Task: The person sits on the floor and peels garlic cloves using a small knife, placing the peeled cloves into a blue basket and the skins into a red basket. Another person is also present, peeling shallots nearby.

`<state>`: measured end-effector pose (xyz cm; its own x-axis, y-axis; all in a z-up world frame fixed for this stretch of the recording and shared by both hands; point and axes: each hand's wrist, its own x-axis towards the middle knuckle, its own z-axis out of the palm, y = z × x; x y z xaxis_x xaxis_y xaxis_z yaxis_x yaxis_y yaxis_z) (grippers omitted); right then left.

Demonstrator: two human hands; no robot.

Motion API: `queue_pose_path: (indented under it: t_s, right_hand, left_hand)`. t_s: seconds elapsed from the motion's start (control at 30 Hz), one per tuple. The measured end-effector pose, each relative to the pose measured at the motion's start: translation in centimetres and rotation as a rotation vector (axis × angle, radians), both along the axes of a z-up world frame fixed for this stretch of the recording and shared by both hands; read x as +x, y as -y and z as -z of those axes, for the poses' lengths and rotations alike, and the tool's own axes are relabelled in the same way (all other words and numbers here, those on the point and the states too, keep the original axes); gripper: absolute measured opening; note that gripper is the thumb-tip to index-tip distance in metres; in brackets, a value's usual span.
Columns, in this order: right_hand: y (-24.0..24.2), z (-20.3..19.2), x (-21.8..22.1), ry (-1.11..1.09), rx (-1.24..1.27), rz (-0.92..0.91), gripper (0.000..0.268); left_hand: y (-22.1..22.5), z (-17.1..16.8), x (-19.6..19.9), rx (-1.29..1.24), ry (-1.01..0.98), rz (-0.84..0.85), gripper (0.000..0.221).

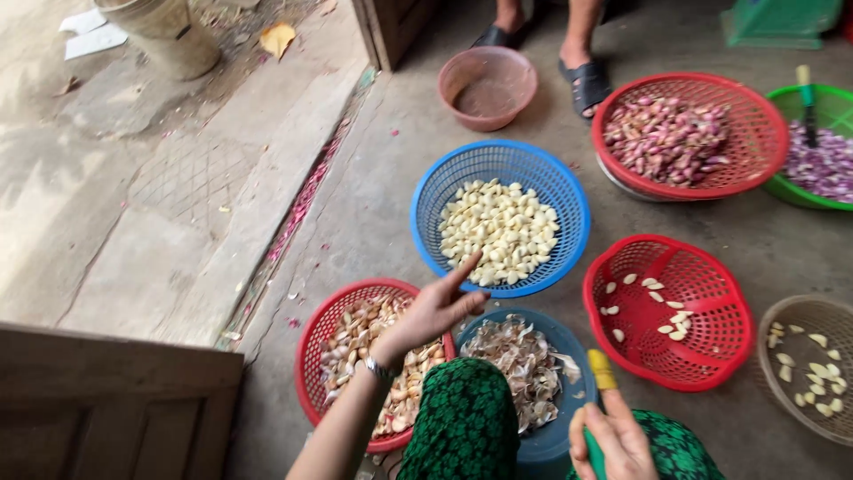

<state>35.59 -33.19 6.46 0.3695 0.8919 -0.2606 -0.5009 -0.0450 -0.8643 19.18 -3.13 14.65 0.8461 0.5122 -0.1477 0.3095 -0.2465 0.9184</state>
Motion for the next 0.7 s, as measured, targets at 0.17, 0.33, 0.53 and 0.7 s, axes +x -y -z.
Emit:
queue_pose_path:
  t_s: [0.17,0.33,0.53,0.7]
  right_hand:
    - [1.4,2.1,0.4,-0.049,-0.041,0.110,0.048]
    - [0.5,2.3,0.5,-0.036,-0.112,0.037,0.053]
    - [-1.7,1.8,0.1,0.107,-0.138,-0.041,0.055]
    - [-3.1,0.9,0.0,0.136,-0.201,-0.179,0.055]
  left_hand:
    - [-6.2,8.0,-7.5,0.157,-0.173,-0.281,0.035]
    - [-6.1,25.7,-17.8,0.404,-0.643,-0.533,0.012]
    - [-2.8,32.6,-18.5,0.696,-0.803,-0.458,0.017]
    - [-1.9,33.2,-18.6,0.654,-0.842,-0.545,0.012]
